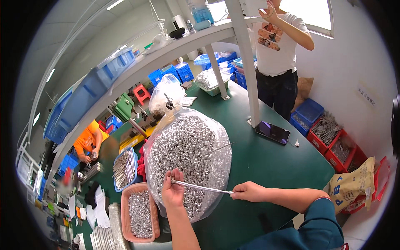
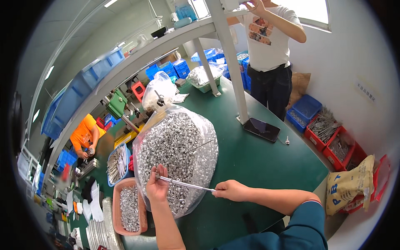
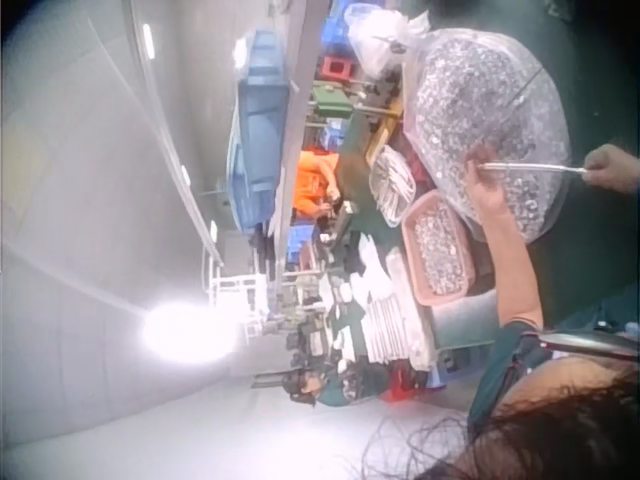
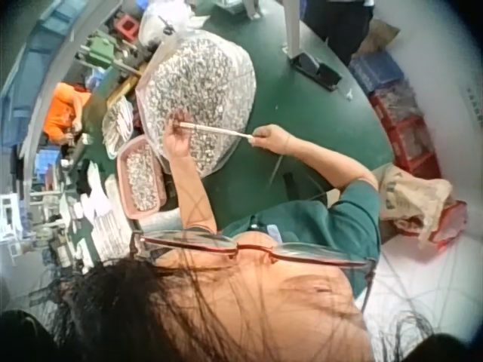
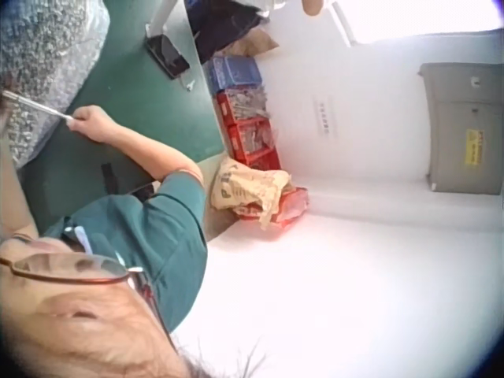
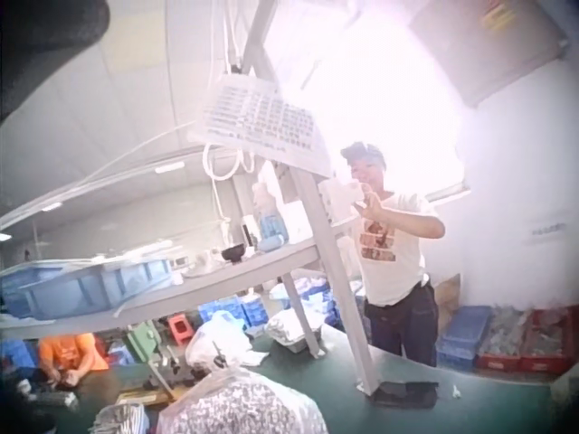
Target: The person uses a long metal rod to pick up small cylindrical metal parts from a large plastic bag and threads them onto the rod. The person holds the rod with both hands and repeatedly inserts the tip into the bag to collect parts. Other workers are visible in the background at a factory assembly line.
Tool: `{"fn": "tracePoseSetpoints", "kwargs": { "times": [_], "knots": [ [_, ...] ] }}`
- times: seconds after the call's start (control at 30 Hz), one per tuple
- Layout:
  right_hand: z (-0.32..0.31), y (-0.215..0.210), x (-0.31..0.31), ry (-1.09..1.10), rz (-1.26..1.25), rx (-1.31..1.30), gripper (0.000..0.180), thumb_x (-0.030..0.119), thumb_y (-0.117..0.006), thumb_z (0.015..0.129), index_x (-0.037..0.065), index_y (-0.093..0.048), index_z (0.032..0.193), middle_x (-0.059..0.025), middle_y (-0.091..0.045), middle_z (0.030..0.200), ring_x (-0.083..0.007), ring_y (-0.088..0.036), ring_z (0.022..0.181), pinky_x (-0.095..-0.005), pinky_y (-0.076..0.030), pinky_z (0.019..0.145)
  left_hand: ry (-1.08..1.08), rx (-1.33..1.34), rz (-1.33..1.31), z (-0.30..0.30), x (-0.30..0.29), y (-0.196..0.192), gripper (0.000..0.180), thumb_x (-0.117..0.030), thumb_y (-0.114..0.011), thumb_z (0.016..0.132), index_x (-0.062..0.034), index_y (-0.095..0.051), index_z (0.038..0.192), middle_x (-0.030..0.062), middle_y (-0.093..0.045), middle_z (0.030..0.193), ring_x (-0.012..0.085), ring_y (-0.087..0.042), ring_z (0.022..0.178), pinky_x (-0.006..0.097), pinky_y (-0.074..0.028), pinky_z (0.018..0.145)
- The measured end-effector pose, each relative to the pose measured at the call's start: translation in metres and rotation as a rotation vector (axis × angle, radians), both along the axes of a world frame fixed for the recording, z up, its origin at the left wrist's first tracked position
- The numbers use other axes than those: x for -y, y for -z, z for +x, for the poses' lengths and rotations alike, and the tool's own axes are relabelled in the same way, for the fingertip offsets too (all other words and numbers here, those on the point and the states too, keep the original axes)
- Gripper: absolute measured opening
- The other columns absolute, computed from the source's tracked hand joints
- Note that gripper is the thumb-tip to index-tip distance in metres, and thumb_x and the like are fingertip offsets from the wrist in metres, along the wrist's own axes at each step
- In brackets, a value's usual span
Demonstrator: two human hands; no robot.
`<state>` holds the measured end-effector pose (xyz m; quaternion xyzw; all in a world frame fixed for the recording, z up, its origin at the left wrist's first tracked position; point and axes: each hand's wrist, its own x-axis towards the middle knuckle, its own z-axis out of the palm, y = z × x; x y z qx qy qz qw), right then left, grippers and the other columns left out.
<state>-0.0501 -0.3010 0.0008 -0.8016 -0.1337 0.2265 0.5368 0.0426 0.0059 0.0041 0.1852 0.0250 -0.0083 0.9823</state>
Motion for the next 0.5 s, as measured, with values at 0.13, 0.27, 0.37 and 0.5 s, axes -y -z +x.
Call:
{"fn": "tracePoseSetpoints", "kwargs": {
  "times": [0.13,0.27,0.37,0.5],
  "knots": [
    [0.001,-0.004,0.001,0.003,0.008,-0.072,0.034,0.036,-0.057,0.093,0.004,-0.067,0.097,-0.004,-0.057,0.073,-0.0122,-0.053,0.07,-0.03,-0.044,0.067,-0.055,-0.011,0.146,0.002,-0.011,0.006,0.018,-0.003,-0.049,0.093,-0.0003,-0.057,0.11,0.02,-0.062,0.112,0.034,-0.058,0.115,0.05,-0.048,0.1],
    [-0.001,-0.002,0.001,-0.018,-0.014,0.022,0.034,0.036,-0.057,0.092,0.004,-0.067,0.098,-0.0059,-0.06,0.075,-0.0142,-0.055,0.073,-0.0312,-0.045,0.068,0.062,0.042,0.105,0.003,-0.019,0.013,0.015,-0.006,-0.05,0.094,-0.0042,-0.059,0.106,0.0151,-0.065,0.107,0.035,-0.058,0.113,0.054,-0.049,0.097],
    [0.0,0.001,0.001,-0.026,-0.02,0.025,0.036,0.037,-0.058,0.092,0.003,-0.067,0.1,-0.0077,-0.062,0.078,-0.0161,-0.057,0.075,-0.0321,-0.046,0.07,0.05,-0.034,0.1,0.002,-0.015,0.013,0.013,-0.008,-0.051,0.094,-0.0055,-0.061,0.103,0.0135,-0.066,0.105,0.0362,-0.058,0.112,0.057,-0.048,0.096],
    [0.001,0.001,0.001,-0.027,-0.03,0.043,0.035,0.037,-0.057,0.093,0.004,-0.067,0.098,-0.0056,-0.06,0.077,-0.0144,-0.055,0.073,-0.031,-0.045,0.069,0.096,0.014,0.096,0.0,-0.014,0.01,0.015,-0.009,-0.054,0.093,-0.005,-0.064,0.102,0.0117,-0.068,0.103,0.0337,-0.059,0.113,0.057,-0.046,0.098]
  ]
}}
